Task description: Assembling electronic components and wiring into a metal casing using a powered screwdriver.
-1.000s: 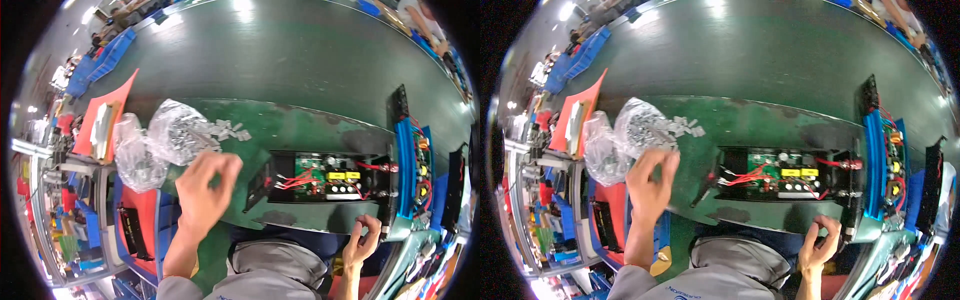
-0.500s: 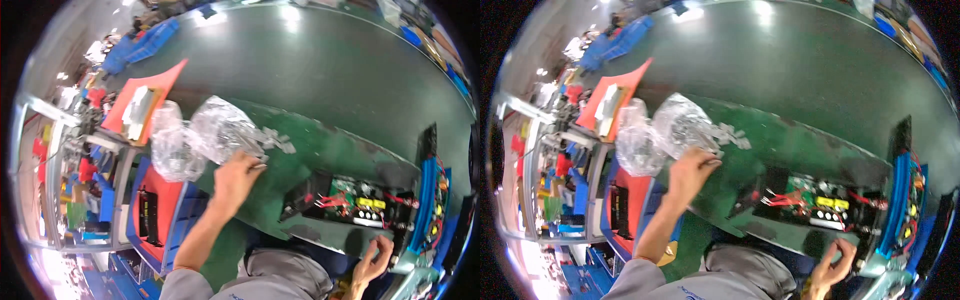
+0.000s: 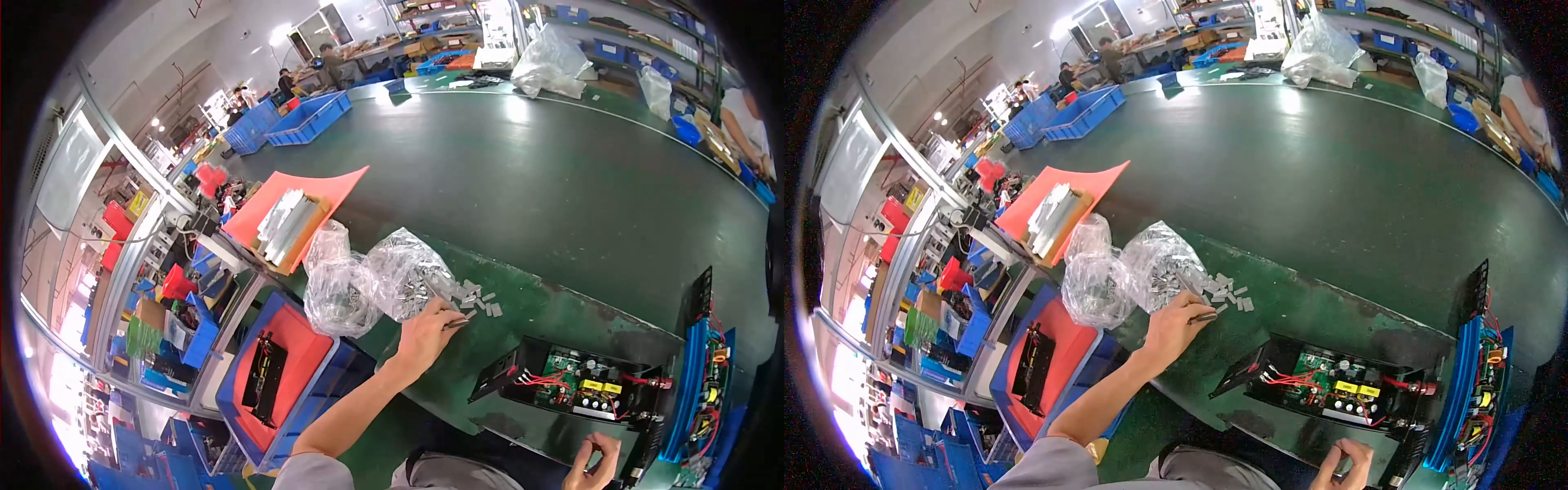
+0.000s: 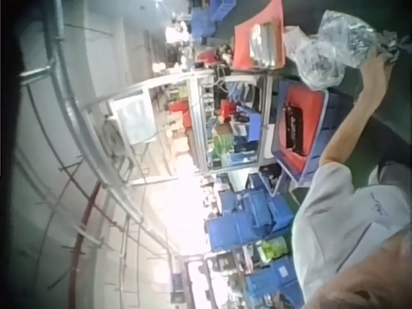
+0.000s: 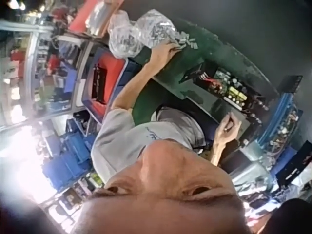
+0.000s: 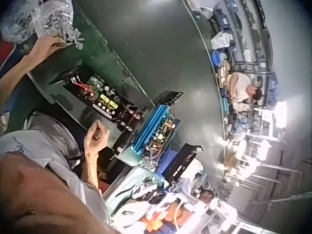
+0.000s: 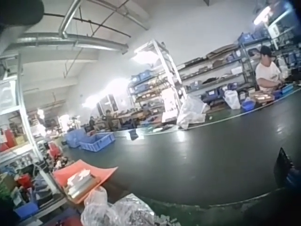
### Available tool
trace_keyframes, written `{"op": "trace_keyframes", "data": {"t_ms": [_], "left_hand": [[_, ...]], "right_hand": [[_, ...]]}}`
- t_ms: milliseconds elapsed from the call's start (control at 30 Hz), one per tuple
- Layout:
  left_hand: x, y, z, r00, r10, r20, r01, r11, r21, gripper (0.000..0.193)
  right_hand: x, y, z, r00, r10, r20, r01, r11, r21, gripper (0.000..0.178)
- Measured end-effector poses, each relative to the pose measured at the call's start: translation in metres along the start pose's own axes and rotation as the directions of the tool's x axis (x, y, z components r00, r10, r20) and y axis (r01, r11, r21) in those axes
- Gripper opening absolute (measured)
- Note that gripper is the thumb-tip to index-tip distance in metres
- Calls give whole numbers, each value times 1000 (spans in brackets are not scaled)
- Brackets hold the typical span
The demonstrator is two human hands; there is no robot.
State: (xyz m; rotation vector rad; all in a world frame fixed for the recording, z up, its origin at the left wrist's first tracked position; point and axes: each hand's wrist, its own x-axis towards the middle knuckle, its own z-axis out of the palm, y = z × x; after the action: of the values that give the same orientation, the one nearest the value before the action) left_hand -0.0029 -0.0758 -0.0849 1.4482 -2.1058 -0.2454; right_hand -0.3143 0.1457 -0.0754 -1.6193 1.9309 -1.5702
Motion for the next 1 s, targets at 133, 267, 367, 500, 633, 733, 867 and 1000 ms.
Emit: {"op": "trace_keyframes", "data": {"t_ms": [133, 267, 367, 500, 633, 733, 867, 1000], "left_hand": [[3, -5, 7, 998, 61, 4, -61, 993, 106, 22], [9, -1, -4, 988, 7, 156, -36, 983, 179, 27], [13, 7, -14, 994, 29, 109, -30, 999, 10, 28], [14, -6, 2, 982, 185, 36, -184, 982, -31, 31], [25, 2, 26, 972, 180, 153, -200, 971, 128, 12], [20, 4, -5, 970, -7, 242, -66, 953, 295, 17], [13, 18, -19, 981, -180, 77, 194, 947, -257, 14], [-14, 133, -55, 959, 140, 245, -18, 897, -441, 25]], "right_hand": [[-5, 4, -1, 1000, 25, -17, -24, 998, 60, 15], [-13, 0, -2, 1000, 10, -8, -9, 999, 32, 15], [-18, -4, -1, 999, 41, 0, -41, 998, 50, 14], [-25, 3, 4, 997, 78, -19, -77, 996, 41, 14], [-16, 6, 0, 990, 133, -36, -132, 990, 43, 13], [-3, -5, 5, 999, -21, 43, 19, 999, 45, 24], [1, -2, 9, 994, -39, 101, 13, 968, 251, 32], [9, -27, 1, 961, 60, 269, -185, 864, 468, 31]]}}
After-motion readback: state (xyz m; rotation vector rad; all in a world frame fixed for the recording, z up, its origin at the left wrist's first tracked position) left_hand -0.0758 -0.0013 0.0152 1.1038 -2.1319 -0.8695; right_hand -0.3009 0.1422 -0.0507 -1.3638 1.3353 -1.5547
